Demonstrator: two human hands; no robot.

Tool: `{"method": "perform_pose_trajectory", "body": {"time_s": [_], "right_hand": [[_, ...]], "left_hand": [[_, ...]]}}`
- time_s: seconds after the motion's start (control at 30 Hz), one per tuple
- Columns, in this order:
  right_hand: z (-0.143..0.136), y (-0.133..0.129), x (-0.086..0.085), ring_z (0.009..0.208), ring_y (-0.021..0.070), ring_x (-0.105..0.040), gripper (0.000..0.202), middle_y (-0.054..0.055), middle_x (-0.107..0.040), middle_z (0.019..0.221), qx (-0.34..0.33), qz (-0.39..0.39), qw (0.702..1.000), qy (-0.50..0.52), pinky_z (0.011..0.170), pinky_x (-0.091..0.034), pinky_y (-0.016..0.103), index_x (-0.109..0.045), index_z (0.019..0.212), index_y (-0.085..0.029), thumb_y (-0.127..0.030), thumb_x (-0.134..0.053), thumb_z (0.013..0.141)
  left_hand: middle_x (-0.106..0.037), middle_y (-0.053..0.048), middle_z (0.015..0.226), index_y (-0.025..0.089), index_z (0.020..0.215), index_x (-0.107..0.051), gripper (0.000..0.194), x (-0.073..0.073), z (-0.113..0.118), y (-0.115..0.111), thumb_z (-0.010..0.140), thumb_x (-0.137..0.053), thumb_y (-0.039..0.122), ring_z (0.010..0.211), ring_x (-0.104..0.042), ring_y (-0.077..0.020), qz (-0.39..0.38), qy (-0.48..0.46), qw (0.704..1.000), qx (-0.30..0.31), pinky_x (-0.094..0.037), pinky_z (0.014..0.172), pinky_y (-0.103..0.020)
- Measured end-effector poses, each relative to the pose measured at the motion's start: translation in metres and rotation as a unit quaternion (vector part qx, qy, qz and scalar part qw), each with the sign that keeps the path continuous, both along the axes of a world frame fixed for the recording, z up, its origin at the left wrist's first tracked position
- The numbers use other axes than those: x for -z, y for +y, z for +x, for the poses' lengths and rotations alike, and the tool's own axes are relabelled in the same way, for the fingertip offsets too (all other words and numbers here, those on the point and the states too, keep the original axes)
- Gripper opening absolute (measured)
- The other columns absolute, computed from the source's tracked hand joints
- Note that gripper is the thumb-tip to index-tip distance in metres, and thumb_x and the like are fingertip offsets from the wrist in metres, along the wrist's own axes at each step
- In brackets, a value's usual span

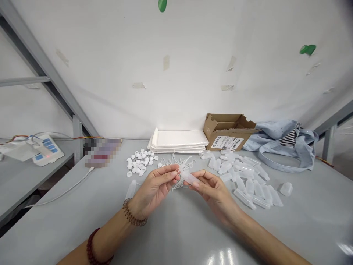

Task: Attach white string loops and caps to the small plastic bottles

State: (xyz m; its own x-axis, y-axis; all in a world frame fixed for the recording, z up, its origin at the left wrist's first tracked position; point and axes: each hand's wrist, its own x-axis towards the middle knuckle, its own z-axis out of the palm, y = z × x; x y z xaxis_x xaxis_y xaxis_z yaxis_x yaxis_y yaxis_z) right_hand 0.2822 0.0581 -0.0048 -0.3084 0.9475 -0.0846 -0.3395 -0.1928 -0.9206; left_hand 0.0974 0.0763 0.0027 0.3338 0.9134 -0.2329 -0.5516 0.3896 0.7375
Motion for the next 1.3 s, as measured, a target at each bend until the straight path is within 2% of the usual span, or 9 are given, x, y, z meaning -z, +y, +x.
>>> {"method": "perform_pose_trajectory", "body": {"time_s": [0.17, 0.43, 0.6, 0.67, 0.7, 0.83, 0.9, 0.97, 1.3], "right_hand": [[0.001, -0.002, 0.003, 0.092, 0.0175, -0.062, 0.02, 0.003, -0.07, 0.091, -0.008, 0.006, 1.0, -0.008, 0.09, -0.041, 0.033, -0.063, 0.089, -0.021, -0.03, -0.072, 0.073], [0.0, -0.002, 0.005, 0.091, 0.0174, -0.062, 0.022, 0.003, -0.07, 0.091, -0.007, -0.003, 1.0, -0.004, 0.091, -0.041, 0.034, -0.064, 0.088, -0.021, -0.03, -0.074, 0.071], [-0.001, -0.002, 0.003, 0.089, 0.0176, -0.063, 0.022, 0.003, -0.07, 0.088, -0.007, -0.017, 1.0, 0.007, 0.09, -0.041, 0.033, -0.064, 0.086, -0.021, -0.03, -0.075, 0.069], [-0.001, -0.002, 0.003, 0.089, 0.0182, -0.063, 0.022, 0.003, -0.07, 0.088, -0.002, -0.025, 1.0, 0.012, 0.089, -0.041, 0.034, -0.064, 0.084, -0.021, -0.03, -0.076, 0.068], [-0.001, -0.002, 0.002, 0.089, 0.0184, -0.063, 0.021, 0.002, -0.069, 0.087, -0.002, -0.029, 0.999, 0.014, 0.089, -0.041, 0.034, -0.064, 0.083, -0.021, -0.03, -0.076, 0.068], [0.0, -0.004, 0.001, 0.09, 0.0195, -0.064, 0.019, 0.002, -0.069, 0.085, -0.016, -0.032, 0.999, 0.016, 0.089, -0.042, 0.034, -0.065, 0.081, -0.021, -0.028, -0.076, 0.068], [0.0, -0.005, 0.0, 0.088, 0.0193, -0.065, 0.019, 0.001, -0.069, 0.085, -0.013, -0.029, 0.999, 0.012, 0.087, -0.043, 0.034, -0.064, 0.081, -0.021, -0.029, -0.076, 0.068], [0.001, -0.005, -0.002, 0.086, 0.0184, -0.064, 0.02, 0.001, -0.069, 0.085, -0.001, -0.024, 1.0, 0.006, 0.086, -0.044, 0.034, -0.064, 0.081, -0.021, -0.03, -0.076, 0.067], [0.003, -0.004, 0.004, 0.085, 0.0179, -0.063, 0.019, 0.001, -0.067, 0.089, 0.011, 0.015, 0.999, -0.033, 0.086, -0.044, 0.035, -0.063, 0.085, -0.023, -0.032, -0.073, 0.071]], "left_hand": [[-0.067, -0.001, 0.07, 0.012, 0.084, -0.072, 0.015, 0.0, 0.0, -0.001, 0.07, -0.071, 0.009, 0.067, -0.062, -0.0054, -0.006, -0.018, 1.0, 0.004, -0.052, 0.067, -0.011], [-0.066, -0.001, 0.072, 0.013, 0.085, -0.072, 0.014, 0.0, 0.002, -0.002, 0.071, -0.07, 0.011, 0.068, -0.061, -0.0057, 0.004, 0.018, 1.0, -0.009, -0.051, 0.067, -0.012], [-0.067, 0.0, 0.072, 0.016, 0.082, -0.071, 0.014, -0.001, 0.0, -0.005, 0.068, -0.074, 0.019, 0.069, -0.061, -0.0088, 0.08, 0.092, 0.991, -0.045, -0.052, 0.07, -0.02], [-0.068, -0.001, 0.077, 0.018, 0.082, -0.071, 0.014, -0.003, -0.002, -0.007, 0.069, -0.074, 0.02, 0.073, -0.062, -0.0119, 0.173, 0.183, 0.962, -0.105, -0.053, 0.072, -0.024], [-0.069, -0.001, 0.079, 0.019, 0.082, -0.071, 0.012, -0.004, -0.002, -0.008, 0.07, -0.073, 0.02, 0.076, -0.063, -0.0135, 0.235, 0.24, 0.931, -0.142, -0.053, 0.074, -0.026], [-0.07, -0.001, 0.081, 0.023, 0.081, -0.071, 0.01, -0.006, -0.004, -0.011, 0.076, -0.067, 0.015, 0.081, -0.063, -0.0177, 0.444, 0.419, 0.755, -0.238, -0.051, 0.078, -0.033], [-0.071, -0.001, 0.079, 0.024, 0.082, -0.07, 0.011, -0.007, -0.003, -0.012, 0.078, -0.064, 0.016, 0.081, -0.063, -0.019, 0.481, 0.456, 0.711, -0.236, -0.052, 0.077, -0.035], [-0.072, -0.002, 0.08, 0.024, 0.082, -0.07, 0.012, -0.007, -0.003, -0.013, 0.079, -0.062, 0.016, 0.081, -0.064, -0.0196, 0.5, 0.467, 0.696, -0.217, -0.052, 0.078, -0.036], [-0.071, -0.003, 0.087, 0.021, 0.09, -0.068, 0.02, -0.005, -0.003, -0.019, 0.077, -0.062, 0.007, 0.083, -0.065, -0.0165, 0.548, 0.456, 0.68, -0.169, -0.053, 0.078, -0.029]]}}
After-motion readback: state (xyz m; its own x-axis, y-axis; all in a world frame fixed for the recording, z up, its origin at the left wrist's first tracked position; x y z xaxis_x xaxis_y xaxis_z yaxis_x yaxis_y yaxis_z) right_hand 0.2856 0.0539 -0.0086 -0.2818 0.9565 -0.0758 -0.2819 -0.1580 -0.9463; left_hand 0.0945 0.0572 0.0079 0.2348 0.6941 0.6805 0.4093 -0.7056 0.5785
